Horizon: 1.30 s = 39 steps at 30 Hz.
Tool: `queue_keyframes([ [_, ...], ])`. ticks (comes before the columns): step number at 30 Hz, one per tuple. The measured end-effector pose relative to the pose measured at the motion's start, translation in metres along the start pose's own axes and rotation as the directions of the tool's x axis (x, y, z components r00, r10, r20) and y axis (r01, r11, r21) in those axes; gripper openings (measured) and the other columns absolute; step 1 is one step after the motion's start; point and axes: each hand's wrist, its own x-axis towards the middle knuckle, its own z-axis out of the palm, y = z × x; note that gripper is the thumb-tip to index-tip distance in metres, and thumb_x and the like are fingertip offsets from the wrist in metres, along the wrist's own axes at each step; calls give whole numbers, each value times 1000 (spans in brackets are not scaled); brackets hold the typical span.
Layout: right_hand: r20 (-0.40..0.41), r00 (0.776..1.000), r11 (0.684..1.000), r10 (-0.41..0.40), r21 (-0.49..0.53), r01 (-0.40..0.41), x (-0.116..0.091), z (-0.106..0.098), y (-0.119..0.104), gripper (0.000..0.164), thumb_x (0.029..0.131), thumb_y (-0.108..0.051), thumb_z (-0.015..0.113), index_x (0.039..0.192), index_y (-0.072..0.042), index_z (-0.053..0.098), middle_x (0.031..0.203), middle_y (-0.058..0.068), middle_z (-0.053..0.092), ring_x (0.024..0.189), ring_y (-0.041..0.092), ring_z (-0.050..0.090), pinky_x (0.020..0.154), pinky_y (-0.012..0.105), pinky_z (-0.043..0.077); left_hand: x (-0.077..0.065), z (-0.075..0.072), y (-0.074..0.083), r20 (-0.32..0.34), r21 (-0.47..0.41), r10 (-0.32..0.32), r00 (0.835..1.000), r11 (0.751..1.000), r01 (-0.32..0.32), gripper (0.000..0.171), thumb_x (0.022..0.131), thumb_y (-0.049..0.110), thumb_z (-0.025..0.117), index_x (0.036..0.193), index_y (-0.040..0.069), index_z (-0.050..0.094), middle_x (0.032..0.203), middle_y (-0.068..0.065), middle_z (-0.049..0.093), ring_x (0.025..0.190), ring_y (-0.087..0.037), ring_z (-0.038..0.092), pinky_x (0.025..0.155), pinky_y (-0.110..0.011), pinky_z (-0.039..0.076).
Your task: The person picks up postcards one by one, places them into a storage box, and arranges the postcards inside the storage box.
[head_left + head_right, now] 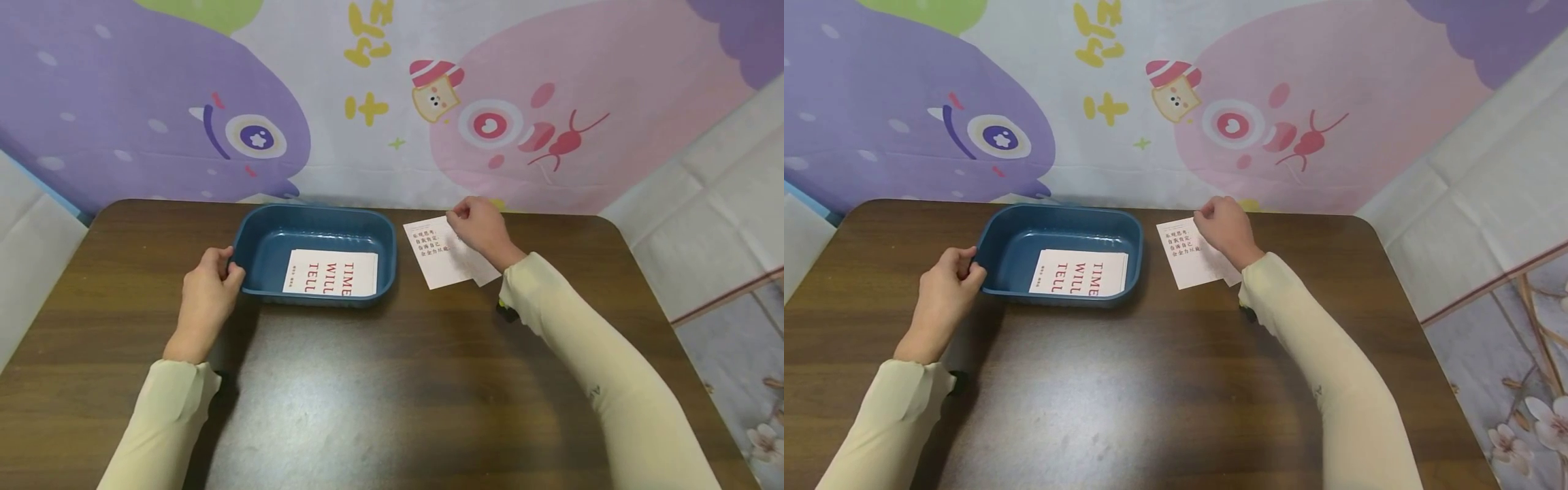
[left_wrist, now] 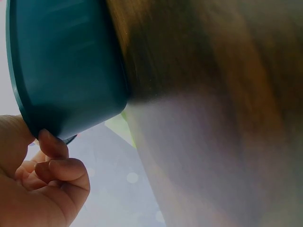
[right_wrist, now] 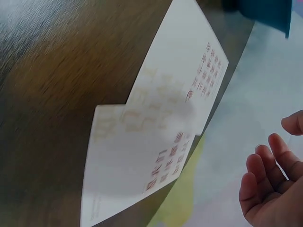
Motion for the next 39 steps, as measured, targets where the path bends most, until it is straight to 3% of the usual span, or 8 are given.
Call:
queue_keyframes([
  [3,-20,1000,1000,23,-4,-23,1,-3,9,35,88,-25,53,103,5,66,99,23,66,86,33,58,78,50,50,0,0,0,-4,-3,2,1000,1000,-2,39,92,8,47,124,-13,55,80,-26,59,72,-37,52,64,-44,40],
  [9,-35,997,998,70,9,-70,1,-7,29,35,89,-22,52,102,8,64,100,26,65,89,35,56,83,51,48,1,1,-1,-8,-5,4,1000,1000,-5,39,92,8,47,123,-13,55,81,-27,59,72,-37,52,65,-45,41],
  [16,10,986,987,163,-4,-163,-1,-7,46,38,91,-25,51,106,7,63,107,28,64,92,37,57,82,51,49,1,1,-1,-3,-1,4,1000,1000,-4,39,92,9,46,124,-13,55,82,-27,60,72,-37,52,64,-45,41],
  [24,59,968,970,244,-25,-243,3,-9,64,43,90,-24,53,113,11,61,116,31,62,104,40,54,96,53,45,1,2,-1,-13,13,9,1000,1000,-9,39,92,9,47,122,-13,56,78,-24,58,69,-36,52,62,-43,40],
  [39,110,941,947,321,-63,-315,10,-2,74,49,89,-27,58,118,13,60,123,31,60,106,39,54,99,52,45,0,1,0,-16,5,15,1000,1000,-15,39,91,8,47,123,-13,56,78,-24,57,70,-36,52,63,-43,40],
])
